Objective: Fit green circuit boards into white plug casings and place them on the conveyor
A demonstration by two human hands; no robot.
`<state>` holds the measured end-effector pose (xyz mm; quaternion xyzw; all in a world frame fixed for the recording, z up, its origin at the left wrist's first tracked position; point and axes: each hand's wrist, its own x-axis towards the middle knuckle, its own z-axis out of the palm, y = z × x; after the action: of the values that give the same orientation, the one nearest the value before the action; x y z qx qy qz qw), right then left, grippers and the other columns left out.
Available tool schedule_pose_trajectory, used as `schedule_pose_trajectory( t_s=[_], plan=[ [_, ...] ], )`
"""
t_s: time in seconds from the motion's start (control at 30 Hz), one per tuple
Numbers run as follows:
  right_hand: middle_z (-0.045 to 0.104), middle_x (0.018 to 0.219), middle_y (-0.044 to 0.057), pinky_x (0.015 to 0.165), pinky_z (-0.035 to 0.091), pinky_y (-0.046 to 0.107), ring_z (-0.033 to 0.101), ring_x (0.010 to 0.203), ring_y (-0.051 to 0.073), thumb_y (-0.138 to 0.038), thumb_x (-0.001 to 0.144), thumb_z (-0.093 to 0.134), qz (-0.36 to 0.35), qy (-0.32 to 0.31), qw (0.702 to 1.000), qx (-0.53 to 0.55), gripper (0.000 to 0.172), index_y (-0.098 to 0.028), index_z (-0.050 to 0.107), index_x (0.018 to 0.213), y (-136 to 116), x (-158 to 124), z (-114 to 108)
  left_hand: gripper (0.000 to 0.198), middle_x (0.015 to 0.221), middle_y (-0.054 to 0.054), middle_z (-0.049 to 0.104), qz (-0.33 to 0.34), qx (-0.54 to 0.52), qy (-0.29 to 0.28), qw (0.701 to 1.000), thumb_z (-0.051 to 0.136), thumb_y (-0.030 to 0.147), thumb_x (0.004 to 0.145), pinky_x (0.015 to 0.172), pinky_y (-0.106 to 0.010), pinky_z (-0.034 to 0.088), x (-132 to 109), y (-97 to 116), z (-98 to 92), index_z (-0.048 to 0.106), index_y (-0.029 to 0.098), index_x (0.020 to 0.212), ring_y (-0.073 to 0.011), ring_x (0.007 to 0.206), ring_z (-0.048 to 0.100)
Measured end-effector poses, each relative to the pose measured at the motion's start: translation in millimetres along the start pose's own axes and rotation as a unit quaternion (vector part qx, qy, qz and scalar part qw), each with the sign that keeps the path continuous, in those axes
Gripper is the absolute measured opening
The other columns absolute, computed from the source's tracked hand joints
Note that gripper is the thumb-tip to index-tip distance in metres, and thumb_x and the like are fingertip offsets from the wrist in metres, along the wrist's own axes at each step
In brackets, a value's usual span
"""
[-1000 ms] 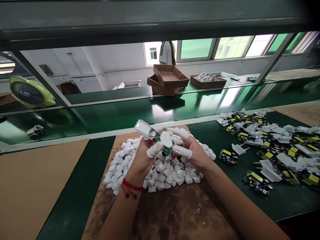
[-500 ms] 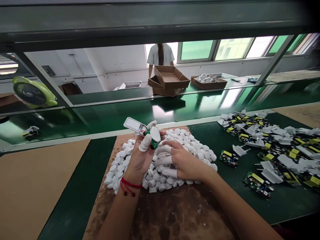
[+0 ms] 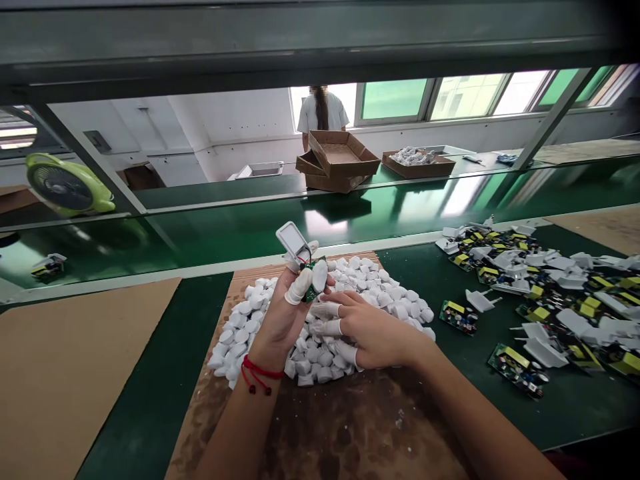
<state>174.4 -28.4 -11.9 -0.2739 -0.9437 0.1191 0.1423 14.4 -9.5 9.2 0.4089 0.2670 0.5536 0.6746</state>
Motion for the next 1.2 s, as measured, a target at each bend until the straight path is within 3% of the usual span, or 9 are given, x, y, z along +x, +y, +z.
schedule_pose_trajectory(
  t_s=[0.3,0.43,0.5,0.6,0.7,0.77,0.87,1.0,1.2],
  plan=[
    [0.065,0.103,0.015,0.092,0.04,0.043,0.054,0.104,0.03,-0.011,0.082,0.054,0.088,0.017,0.995,-0.042,0.012,-0.015,0.063,0.088,1,5,0,0.063,0.078,-0.003,0.07,-0.005,0.008,-0.056,0.998,0.069,0.05,0.073,0.077,-0.033,0.049,0,-1,-1.3,0.054,0.019,0.126,-0.0217,0.083,0.065],
    [0.065,0.085,0.012,0.077,0.045,0.04,0.057,0.082,0.027,-0.02,0.089,0.048,0.202,0.151,0.968,0.009,0.016,-0.014,0.061,0.095,3,5,-1,0.065,0.08,-0.004,0.069,0.0,0.005,-0.066,0.998,0.066,0.054,0.074,0.073,-0.032,0.048,-1,-1,-2.5,0.053,0.02,0.128,-0.0197,0.074,0.063],
    [0.066,0.088,0.01,0.076,0.045,0.038,0.058,0.081,0.024,-0.022,0.088,0.049,0.25,0.285,0.921,0.093,0.019,-0.016,0.061,0.102,6,2,-4,0.067,0.079,-0.003,0.069,0.006,0.014,-0.071,0.997,0.069,0.055,0.071,0.07,-0.031,0.048,-2,1,-4.1,0.055,0.021,0.126,-0.0166,0.067,0.061],
    [0.067,0.088,0.007,0.077,0.047,0.035,0.061,0.081,0.021,-0.028,0.082,0.061,0.268,0.427,0.81,0.299,0.018,-0.018,0.064,0.097,11,-1,-10,0.068,0.082,-0.004,0.069,0.016,0.07,-0.115,0.991,0.076,0.051,0.064,0.071,-0.03,0.048,-3,5,-7.9,0.059,0.022,0.124,-0.0165,0.068,0.061],
    [0.067,0.077,0.002,0.072,0.048,0.031,0.06,0.07,0.016,-0.03,0.071,0.072,0.225,0.458,0.705,0.492,0.019,-0.02,0.066,0.086,15,-3,-14,0.083,0.1,-0.008,0.07,-0.024,0.157,-0.21,0.965,0.083,0.035,0.058,0.086,-0.035,0.047,-5,9,-10.7,0.051,0.023,0.133,-0.0254,0.092,0.063],
    [0.065,0.07,0.0,0.066,0.048,0.029,0.056,0.063,0.014,-0.029,0.066,0.074,0.197,0.455,0.671,0.551,0.017,-0.02,0.067,0.079,15,-3,-15,0.101,0.113,-0.009,0.067,-0.057,0.2,-0.241,0.948,0.085,0.023,0.055,0.093,-0.038,0.044,-5,11,-11.1,0.035,0.027,0.143,-0.0295,0.108,0.058],
    [0.063,0.065,0.0,0.062,0.047,0.029,0.055,0.061,0.015,-0.029,0.06,0.077,0.17,0.431,0.666,0.585,0.016,-0.02,0.069,0.071,13,-3,-16,0.114,0.124,-0.01,0.061,-0.062,0.234,-0.226,0.944,0.084,0.015,0.054,0.098,-0.041,0.041,-5,11,-10.6,0.02,0.03,0.148,-0.0309,0.12,0.051],
    [0.065,0.066,0.001,0.066,0.049,0.033,0.057,0.063,0.017,-0.03,0.055,0.081,0.145,0.387,0.686,0.599,0.02,-0.021,0.073,0.071,10,-4,-15,0.113,0.133,-0.011,0.056,-0.052,0.234,-0.238,0.941,0.083,0.014,0.056,0.102,-0.042,0.038,-4,9,-11.5,0.02,0.031,0.148,-0.0326,0.125,0.047],
    [0.068,0.07,0.002,0.065,0.046,0.03,0.06,0.07,0.018,-0.027,0.064,0.08,0.08,0.317,0.753,0.571,0.016,-0.024,0.076,0.08,14,-8,-10,0.112,0.127,-0.014,0.061,-0.047,0.183,-0.242,0.952,0.083,0.02,0.058,0.099,-0.043,0.041,-3,6,-12.3,0.018,0.027,0.149,-0.0335,0.121,0.052]
  ],
)
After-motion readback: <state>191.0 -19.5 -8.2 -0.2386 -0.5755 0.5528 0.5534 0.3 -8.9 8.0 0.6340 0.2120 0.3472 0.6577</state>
